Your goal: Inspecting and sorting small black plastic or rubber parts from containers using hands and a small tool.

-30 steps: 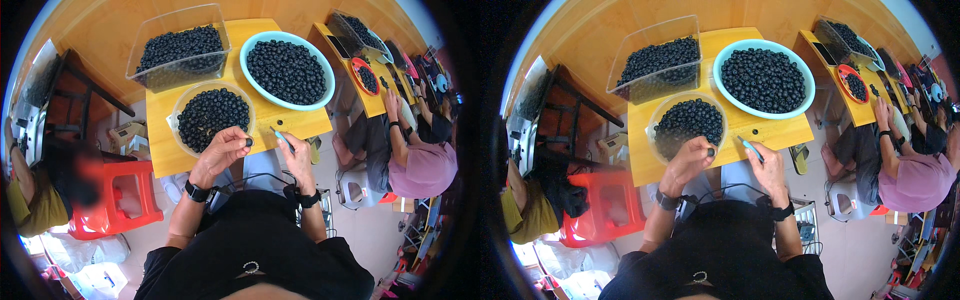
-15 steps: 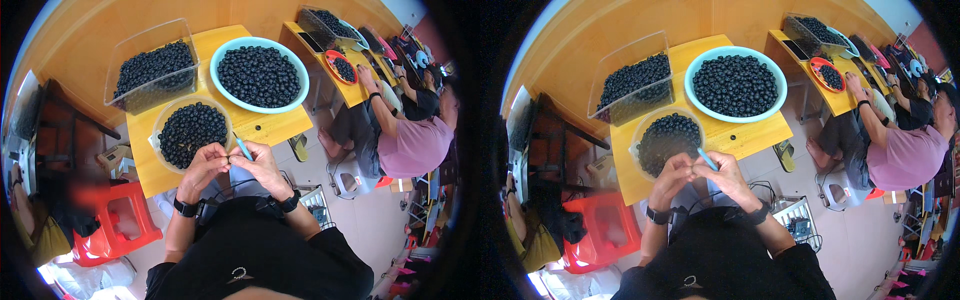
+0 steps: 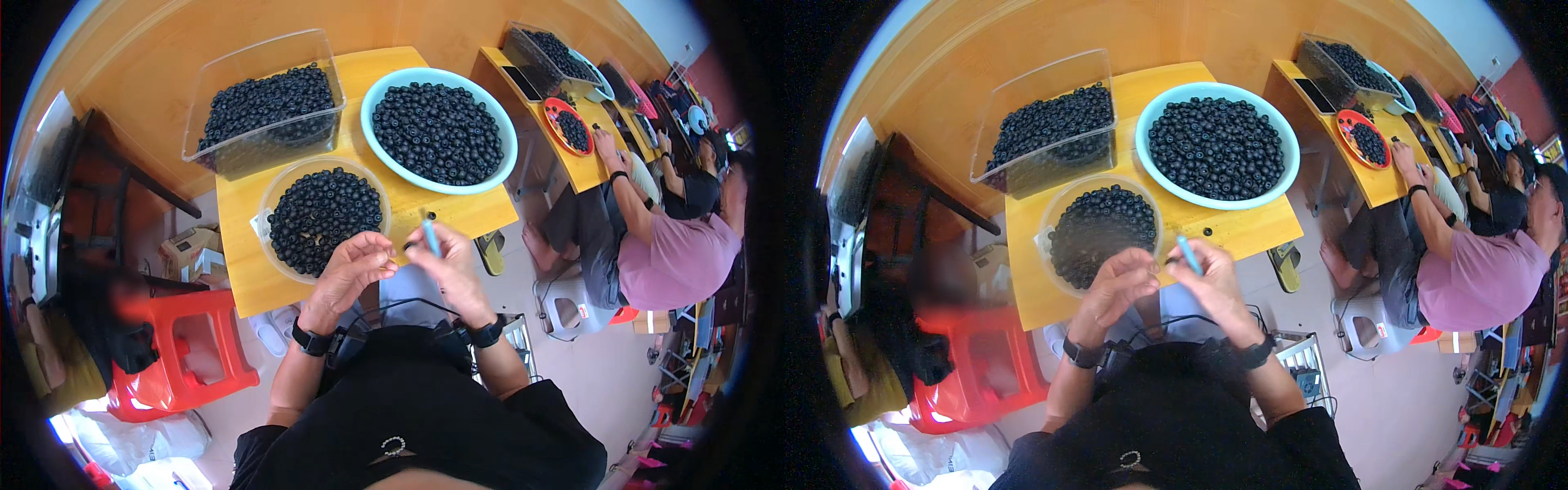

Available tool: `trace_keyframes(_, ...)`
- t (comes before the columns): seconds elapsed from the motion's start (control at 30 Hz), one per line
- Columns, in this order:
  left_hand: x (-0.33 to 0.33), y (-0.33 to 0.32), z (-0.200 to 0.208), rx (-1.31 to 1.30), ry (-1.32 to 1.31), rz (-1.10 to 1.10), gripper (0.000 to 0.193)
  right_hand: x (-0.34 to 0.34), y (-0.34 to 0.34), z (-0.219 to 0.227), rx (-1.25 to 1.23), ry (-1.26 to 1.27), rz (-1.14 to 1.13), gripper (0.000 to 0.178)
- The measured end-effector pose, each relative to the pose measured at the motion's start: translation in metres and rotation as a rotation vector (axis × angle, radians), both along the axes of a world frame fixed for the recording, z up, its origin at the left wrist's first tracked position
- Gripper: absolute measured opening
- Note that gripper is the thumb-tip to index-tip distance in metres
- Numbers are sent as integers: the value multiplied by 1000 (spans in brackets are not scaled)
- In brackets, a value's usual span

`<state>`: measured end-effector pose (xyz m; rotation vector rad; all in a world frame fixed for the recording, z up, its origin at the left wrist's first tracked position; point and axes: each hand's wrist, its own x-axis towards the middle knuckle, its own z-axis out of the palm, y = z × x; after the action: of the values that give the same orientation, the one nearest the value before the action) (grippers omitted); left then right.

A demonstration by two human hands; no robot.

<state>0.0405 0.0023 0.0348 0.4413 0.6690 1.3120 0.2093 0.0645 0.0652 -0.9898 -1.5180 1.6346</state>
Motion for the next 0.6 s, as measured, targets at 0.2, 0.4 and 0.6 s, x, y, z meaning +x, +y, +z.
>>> trace_keyframes(0.2, -40, -21, -5, -4, 103, 296, 12, 26, 99, 9, 288, -125, -328, 10)
trace_keyframes(0.4, -83, -42, -19, -68, 311, 596, 12, 42, 204, 10, 517, -216, -467, 26)
trace_keyframes(0.6, -90, -36, -17, -95, 611, 654, 14, 26, 154, 24, 600, -243, -374, 24)
